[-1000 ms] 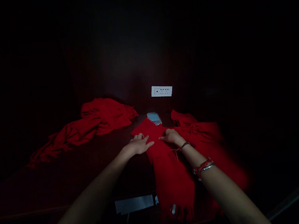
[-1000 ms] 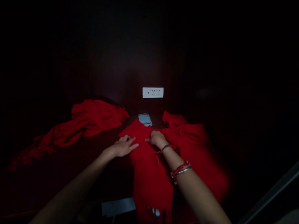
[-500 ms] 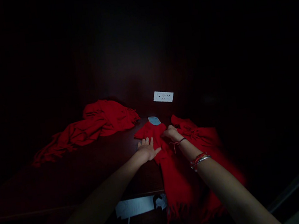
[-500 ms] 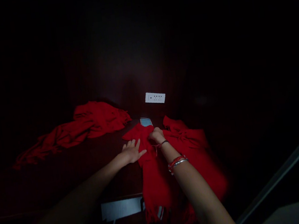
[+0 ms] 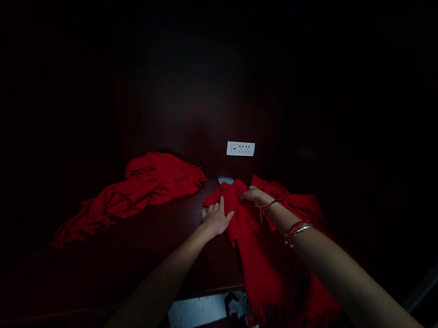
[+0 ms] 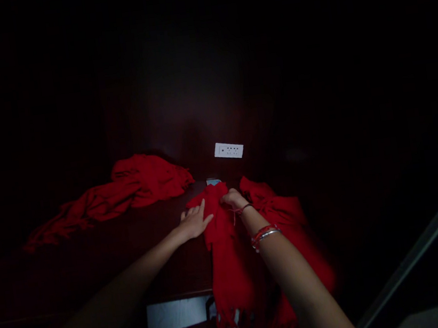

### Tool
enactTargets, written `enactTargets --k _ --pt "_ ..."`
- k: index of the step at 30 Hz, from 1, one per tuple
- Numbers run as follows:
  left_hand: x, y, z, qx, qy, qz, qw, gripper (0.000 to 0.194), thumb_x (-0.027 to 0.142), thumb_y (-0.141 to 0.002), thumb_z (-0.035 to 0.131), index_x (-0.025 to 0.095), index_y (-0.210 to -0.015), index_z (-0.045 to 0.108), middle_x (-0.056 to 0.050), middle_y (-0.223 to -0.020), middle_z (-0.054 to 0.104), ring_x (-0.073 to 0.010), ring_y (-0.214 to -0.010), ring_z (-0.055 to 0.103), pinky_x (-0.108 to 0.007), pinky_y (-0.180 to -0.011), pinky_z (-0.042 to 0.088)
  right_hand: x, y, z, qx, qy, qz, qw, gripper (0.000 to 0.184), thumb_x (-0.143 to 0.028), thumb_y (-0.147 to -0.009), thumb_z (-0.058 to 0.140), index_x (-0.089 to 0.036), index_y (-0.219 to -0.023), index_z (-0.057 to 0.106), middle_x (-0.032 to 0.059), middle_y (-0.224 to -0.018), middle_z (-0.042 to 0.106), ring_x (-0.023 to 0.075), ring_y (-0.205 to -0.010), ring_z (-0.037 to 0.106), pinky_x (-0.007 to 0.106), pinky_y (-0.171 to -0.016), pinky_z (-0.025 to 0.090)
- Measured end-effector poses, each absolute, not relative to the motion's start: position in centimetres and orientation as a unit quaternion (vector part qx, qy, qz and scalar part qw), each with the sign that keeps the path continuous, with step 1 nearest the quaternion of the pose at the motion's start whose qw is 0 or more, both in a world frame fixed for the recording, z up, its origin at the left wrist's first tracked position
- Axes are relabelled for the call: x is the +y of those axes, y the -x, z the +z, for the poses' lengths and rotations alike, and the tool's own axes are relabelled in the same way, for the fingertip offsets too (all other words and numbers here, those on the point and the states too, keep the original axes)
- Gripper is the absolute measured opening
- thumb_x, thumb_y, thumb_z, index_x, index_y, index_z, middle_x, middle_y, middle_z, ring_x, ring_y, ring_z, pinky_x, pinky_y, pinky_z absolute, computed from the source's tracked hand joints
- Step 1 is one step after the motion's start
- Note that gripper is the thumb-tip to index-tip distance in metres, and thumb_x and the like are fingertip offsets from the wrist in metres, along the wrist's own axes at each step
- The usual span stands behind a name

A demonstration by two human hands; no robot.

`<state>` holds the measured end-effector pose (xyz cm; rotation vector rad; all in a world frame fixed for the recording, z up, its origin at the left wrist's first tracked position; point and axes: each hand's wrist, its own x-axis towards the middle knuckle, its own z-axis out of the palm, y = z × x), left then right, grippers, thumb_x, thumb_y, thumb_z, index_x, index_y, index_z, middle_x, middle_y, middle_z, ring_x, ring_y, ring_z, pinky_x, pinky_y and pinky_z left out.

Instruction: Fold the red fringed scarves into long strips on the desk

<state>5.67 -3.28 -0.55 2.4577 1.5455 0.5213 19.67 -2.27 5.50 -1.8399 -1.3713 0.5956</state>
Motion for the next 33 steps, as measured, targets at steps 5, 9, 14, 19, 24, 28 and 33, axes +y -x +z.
enactTargets --k 5,9,14,19,24,28,33 --pt "-1.8 -4.8 -0.3 0.592 -0.76 0.264 0.038 0.059 0.037 -0.081 0.021 0.007 -0.13 0.007 -0.019 -0.119 0.039 -0.0275 -0.107 0.036 -0.045 -0.084 0.027 -3.4 -23.6 8.2 -0.492 0.729 0.257 0.401 0.019 -0.01 -0.056 0.061 -0.011 -0.073 0.052 -0.0003 -0.051 0.054 0.0114 -0.044 0.051 0.021 -0.042 0.041" --pt "-1.0 -4.6 -1.1 0.606 -0.753 0.253 0.037 0.06 0.038 -0.08 0.025 0.009 -0.13 0.008 -0.019 -0.119 0.037 -0.0287 -0.108 0.034 -0.044 -0.081 0.031 -5.8 -30.0 11.3 -0.454 0.727 0.221 0.465 0.021 -0.012 -0.064 0.055 -0.013 -0.084 0.048 0.0008 -0.061 0.055 0.008 -0.048 0.05 0.018 -0.045 0.041" --pt "-1.0 -6.7 -2.5 0.527 -0.811 0.249 0.057 0.054 0.033 -0.079 0.031 0.014 -0.127 0.018 -0.015 -0.119 0.036 -0.0264 -0.109 0.033 -0.041 -0.082 0.031 -9.1 -36.9 13.2 -0.418 0.729 0.176 0.512 0.019 -0.013 -0.062 0.056 -0.013 -0.08 0.05 0.0027 -0.065 0.056 0.0091 -0.051 0.05 0.02 -0.047 0.042" --pt "-2.0 -14.5 -1.4 0.397 -0.87 0.276 0.097 0.045 0.034 -0.076 0.039 0.015 -0.117 0.036 -0.012 -0.114 0.042 -0.0223 -0.107 0.037 -0.033 -0.085 0.032 -9.4 -40.4 11.1 -0.426 0.802 0.052 0.417 0.028 -0.013 -0.059 0.057 -0.009 -0.086 0.053 0.0054 -0.069 0.058 0.0119 -0.056 0.052 0.02 -0.047 0.04" --pt "-3.8 -23.0 -0.1 0.425 -0.845 0.274 0.174 0.064 0.049 -0.064 0.052 0.014 -0.115 0.037 -0.015 -0.104 0.052 -0.0278 -0.099 0.046 -0.038 -0.079 0.037 -9.1 -41.3 8.9 -0.424 0.837 -0.016 0.345 0.034 -0.016 -0.057 0.057 -0.009 -0.09 0.054 0.009 -0.08 0.058 0.0161 -0.065 0.054 0.02 -0.049 0.039" --pt "-3.3 -25.6 0.6 0.434 -0.799 0.328 0.256 0.043 0.025 -0.063 0.057 0.015 -0.105 0.048 -0.011 -0.093 0.06 -0.0239 -0.089 0.054 -0.036 -0.078 0.04 -9.2 -40.7 9.3 -0.427 0.833 -0.049 0.349 0.03 -0.017 -0.06 0.053 -0.011 -0.089 0.053 0.0089 -0.083 0.058 0.0168 -0.07 0.055 0.02 -0.052 0.039" --pt "-0.6 -22.2 6.3 0.391 -0.758 0.451 0.263 0.032 0.019 -0.077 0.035 0.016 -0.105 0.048 -0.005 -0.103 0.056 -0.0129 -0.093 0.052 -0.024 -0.08 0.04 -8.8 -38.5 11.9 -0.448 0.741 -0.034 0.5 0.031 -0.021 -0.063 0.049 -0.015 -0.094 0.048 0.0042 -0.087 0.058 0.0132 -0.073 0.055 0.018 -0.057 0.043"
